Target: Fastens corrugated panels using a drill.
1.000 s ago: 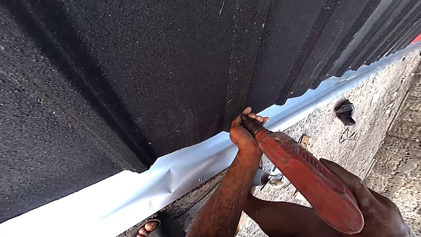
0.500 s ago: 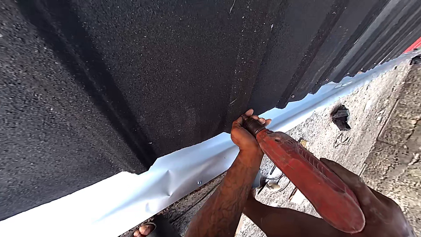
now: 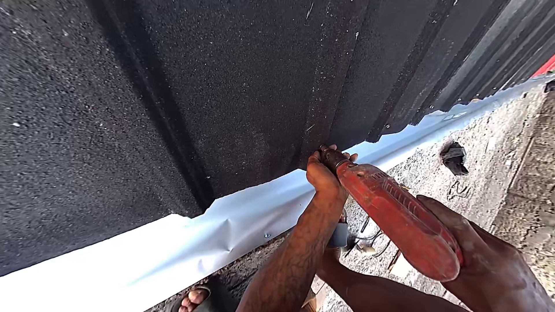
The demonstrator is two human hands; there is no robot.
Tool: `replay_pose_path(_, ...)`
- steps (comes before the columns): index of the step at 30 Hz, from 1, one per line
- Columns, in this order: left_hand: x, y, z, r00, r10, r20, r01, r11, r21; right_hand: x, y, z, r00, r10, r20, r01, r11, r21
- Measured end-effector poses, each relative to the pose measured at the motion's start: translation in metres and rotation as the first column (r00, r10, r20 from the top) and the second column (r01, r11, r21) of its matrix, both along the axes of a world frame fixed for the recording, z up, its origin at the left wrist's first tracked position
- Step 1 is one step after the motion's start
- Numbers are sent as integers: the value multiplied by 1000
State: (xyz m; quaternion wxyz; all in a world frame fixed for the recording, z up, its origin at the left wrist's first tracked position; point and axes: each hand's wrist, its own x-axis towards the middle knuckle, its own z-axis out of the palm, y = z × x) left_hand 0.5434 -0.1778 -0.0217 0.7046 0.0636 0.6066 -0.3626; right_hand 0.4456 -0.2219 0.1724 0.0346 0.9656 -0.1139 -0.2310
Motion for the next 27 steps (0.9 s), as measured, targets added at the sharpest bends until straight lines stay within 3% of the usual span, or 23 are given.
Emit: replay_pose_path(27, -7, -5, -4, 998, 28, 59, -30, 999, 25, -8, -12, -15, 992, 86, 92, -88, 996, 11)
